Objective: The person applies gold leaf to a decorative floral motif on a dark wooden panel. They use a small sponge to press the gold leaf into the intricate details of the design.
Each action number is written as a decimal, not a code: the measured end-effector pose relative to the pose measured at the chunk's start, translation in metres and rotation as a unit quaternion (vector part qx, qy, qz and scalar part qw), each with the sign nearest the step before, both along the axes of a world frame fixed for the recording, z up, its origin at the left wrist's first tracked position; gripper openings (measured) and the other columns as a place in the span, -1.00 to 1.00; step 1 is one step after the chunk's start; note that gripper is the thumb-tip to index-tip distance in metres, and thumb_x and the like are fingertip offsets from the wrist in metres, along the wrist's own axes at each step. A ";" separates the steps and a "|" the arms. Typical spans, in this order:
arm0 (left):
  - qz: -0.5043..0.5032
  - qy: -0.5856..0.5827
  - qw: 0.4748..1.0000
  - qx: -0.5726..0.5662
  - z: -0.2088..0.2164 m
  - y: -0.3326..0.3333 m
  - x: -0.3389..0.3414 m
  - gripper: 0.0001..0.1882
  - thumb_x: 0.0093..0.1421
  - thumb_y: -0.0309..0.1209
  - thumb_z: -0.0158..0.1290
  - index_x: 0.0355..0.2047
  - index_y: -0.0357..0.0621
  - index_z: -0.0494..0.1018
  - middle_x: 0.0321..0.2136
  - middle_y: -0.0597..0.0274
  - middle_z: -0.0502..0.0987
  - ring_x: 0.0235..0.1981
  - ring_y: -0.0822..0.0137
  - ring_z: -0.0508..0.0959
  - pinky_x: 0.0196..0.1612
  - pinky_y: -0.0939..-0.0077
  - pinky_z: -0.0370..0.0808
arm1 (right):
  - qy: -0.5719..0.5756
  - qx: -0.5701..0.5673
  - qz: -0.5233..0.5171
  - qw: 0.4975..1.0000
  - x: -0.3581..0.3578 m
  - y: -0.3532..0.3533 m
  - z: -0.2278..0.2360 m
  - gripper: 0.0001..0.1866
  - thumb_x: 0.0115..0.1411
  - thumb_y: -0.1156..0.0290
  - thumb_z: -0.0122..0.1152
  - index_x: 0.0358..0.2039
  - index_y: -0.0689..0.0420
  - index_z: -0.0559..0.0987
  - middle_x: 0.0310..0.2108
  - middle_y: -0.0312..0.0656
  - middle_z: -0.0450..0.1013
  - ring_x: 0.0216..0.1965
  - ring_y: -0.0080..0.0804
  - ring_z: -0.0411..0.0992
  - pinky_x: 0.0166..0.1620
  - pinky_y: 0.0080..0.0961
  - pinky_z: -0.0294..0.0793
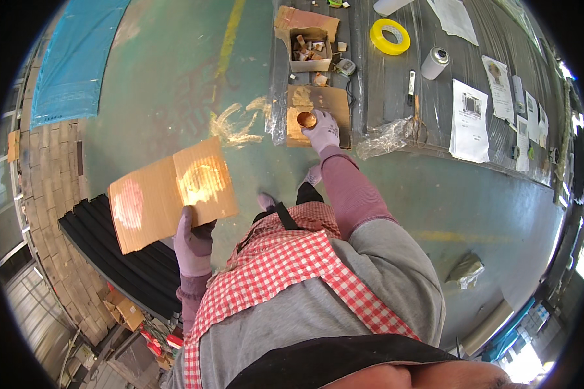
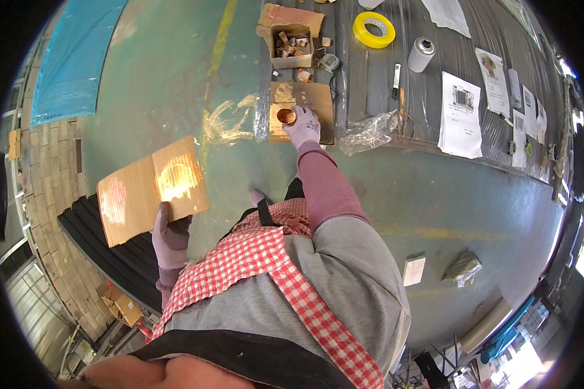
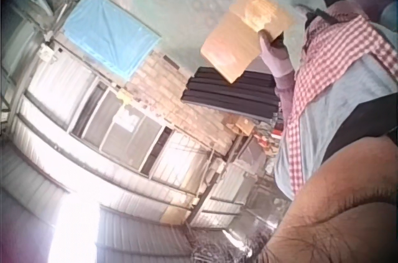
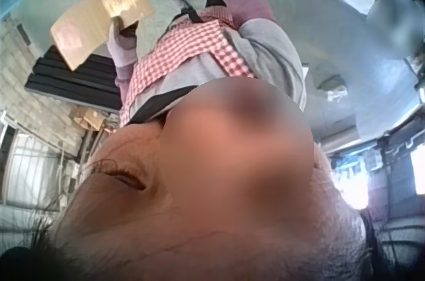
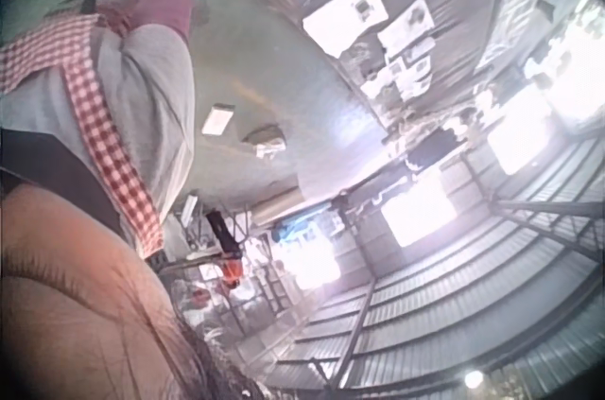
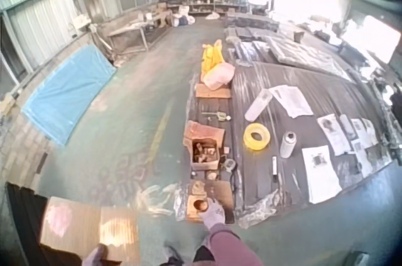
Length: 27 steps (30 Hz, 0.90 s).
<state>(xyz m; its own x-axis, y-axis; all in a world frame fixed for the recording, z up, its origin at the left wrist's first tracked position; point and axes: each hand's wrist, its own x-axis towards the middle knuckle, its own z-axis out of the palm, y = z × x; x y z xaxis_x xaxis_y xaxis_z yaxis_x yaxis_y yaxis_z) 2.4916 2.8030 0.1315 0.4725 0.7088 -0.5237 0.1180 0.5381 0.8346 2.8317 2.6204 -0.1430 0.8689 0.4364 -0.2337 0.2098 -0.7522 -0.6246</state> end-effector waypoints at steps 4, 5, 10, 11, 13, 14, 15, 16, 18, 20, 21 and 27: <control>-0.074 -0.052 0.996 -0.024 -0.032 0.022 0.020 -0.51 0.57 -0.21 0.07 0.35 -0.26 0.37 0.20 0.11 0.55 0.21 0.16 0.60 0.26 -0.03 0.61 | 0.079 0.146 0.000 0.986 -0.005 0.006 0.058 -0.30 0.08 0.32 0.61 0.23 0.17 0.55 0.22 0.02 0.53 0.28 0.09 0.46 0.31 -0.15 0.49; -0.055 -0.051 0.995 -0.064 -0.033 0.025 0.039 -0.56 0.58 -0.24 0.03 0.30 -0.28 0.41 0.16 0.11 0.57 0.15 0.19 0.63 0.20 0.03 0.66 | 0.076 0.167 0.015 0.983 -0.001 0.001 0.073 -0.33 0.09 0.38 0.59 0.21 0.18 0.55 0.20 0.04 0.52 0.27 0.10 0.47 0.30 -0.17 0.50; -0.200 -0.088 0.976 -0.022 -0.059 0.038 0.095 -0.63 0.62 -0.30 -0.04 0.19 -0.38 0.49 0.10 0.11 0.56 0.05 0.25 0.67 0.07 0.23 0.75 | -0.153 0.184 0.044 0.970 -0.015 -0.009 0.197 -0.30 -0.02 0.46 0.61 0.18 0.14 0.58 0.17 0.02 0.52 0.22 0.08 0.49 0.29 -0.13 0.50; -0.223 -0.105 0.969 -0.029 -0.059 0.040 0.107 -0.63 0.62 -0.30 -0.04 0.19 -0.39 0.48 0.09 0.11 0.56 0.05 0.24 0.67 0.08 0.24 0.75 | -0.194 0.169 0.046 0.965 -0.020 -0.011 0.219 -0.29 -0.04 0.47 0.61 0.18 0.13 0.58 0.16 0.01 0.52 0.20 0.08 0.49 0.29 -0.11 0.50; -0.288 -0.133 0.948 0.035 -0.066 0.050 0.117 -0.63 0.62 -0.31 -0.03 0.20 -0.39 0.47 0.09 0.10 0.56 0.05 0.22 0.67 0.09 0.24 0.75 | -0.234 0.140 0.051 0.961 -0.032 -0.007 0.258 -0.27 -0.09 0.47 0.61 0.17 0.09 0.59 0.17 -0.06 0.51 0.19 0.11 0.47 0.30 -0.05 0.49; -0.329 -0.153 0.926 0.101 -0.070 0.054 0.123 -0.62 0.61 -0.31 -0.01 0.21 -0.39 0.46 0.10 0.10 0.57 0.06 0.21 0.68 0.09 0.24 0.74 | -0.271 0.123 0.049 0.954 -0.035 -0.006 0.276 -0.27 -0.10 0.47 0.61 0.18 0.08 0.59 0.17 -0.07 0.51 0.19 0.10 0.47 0.28 -0.04 0.49; -0.345 -0.158 0.921 0.088 -0.061 0.052 0.133 -0.62 0.60 -0.31 0.00 0.22 -0.39 0.46 0.10 0.10 0.57 0.06 0.21 0.68 0.10 0.24 0.74 | -0.303 0.102 0.044 0.946 -0.040 -0.008 0.287 -0.26 -0.11 0.47 0.61 0.18 0.07 0.59 0.17 -0.09 0.50 0.19 0.09 0.47 0.26 -0.03 0.49; -0.359 -0.163 0.916 0.075 -0.052 0.050 0.141 -0.61 0.60 -0.31 0.00 0.22 -0.39 0.46 0.11 0.10 0.57 0.06 0.21 0.68 0.10 0.24 0.74 | -0.335 0.084 0.041 0.938 -0.043 -0.009 0.299 -0.25 -0.12 0.47 0.62 0.18 0.07 0.60 0.17 -0.10 0.50 0.19 0.08 0.48 0.25 -0.02 0.49; -0.326 -0.168 0.930 -0.030 -0.031 0.046 0.151 -0.60 0.58 -0.29 0.01 0.23 -0.36 0.47 0.10 0.10 0.58 0.06 0.22 0.68 0.09 0.25 0.74 | -0.353 0.037 0.027 0.935 -0.054 -0.005 0.319 -0.24 -0.13 0.47 0.61 0.18 0.03 0.60 0.18 -0.14 0.50 0.18 0.05 0.47 0.23 -0.01 0.48; -0.316 -0.154 0.931 -0.101 -0.011 0.047 0.153 -0.59 0.57 -0.28 0.01 0.24 -0.34 0.49 0.11 0.10 0.57 0.09 0.22 0.67 0.13 0.21 0.72 | -0.377 -0.012 0.006 0.926 -0.068 0.003 0.334 -0.24 -0.13 0.48 0.61 0.18 0.01 0.60 0.18 -0.14 0.50 0.18 0.05 0.46 0.23 -0.02 0.47; -0.332 -0.164 0.924 -0.100 -0.017 0.051 0.151 -0.58 0.55 -0.27 0.03 0.25 -0.33 0.47 0.11 0.13 0.57 0.09 0.25 0.67 0.12 0.21 0.72 | -0.390 -0.017 0.007 0.920 -0.073 0.008 0.339 -0.26 -0.11 0.49 0.58 0.18 -0.02 0.61 0.17 -0.15 0.49 0.18 0.03 0.45 0.24 -0.03 0.45; -0.392 -0.176 0.901 -0.054 -0.009 0.073 0.142 -0.57 0.53 -0.26 0.06 0.25 -0.32 0.48 0.07 0.14 0.58 0.05 0.28 0.66 0.06 0.29 0.70 | -0.413 -0.059 0.020 0.908 -0.094 0.041 0.354 -0.23 -0.13 0.52 0.59 0.20 -0.04 0.61 0.18 -0.10 0.49 0.16 0.06 0.45 0.25 -0.03 0.43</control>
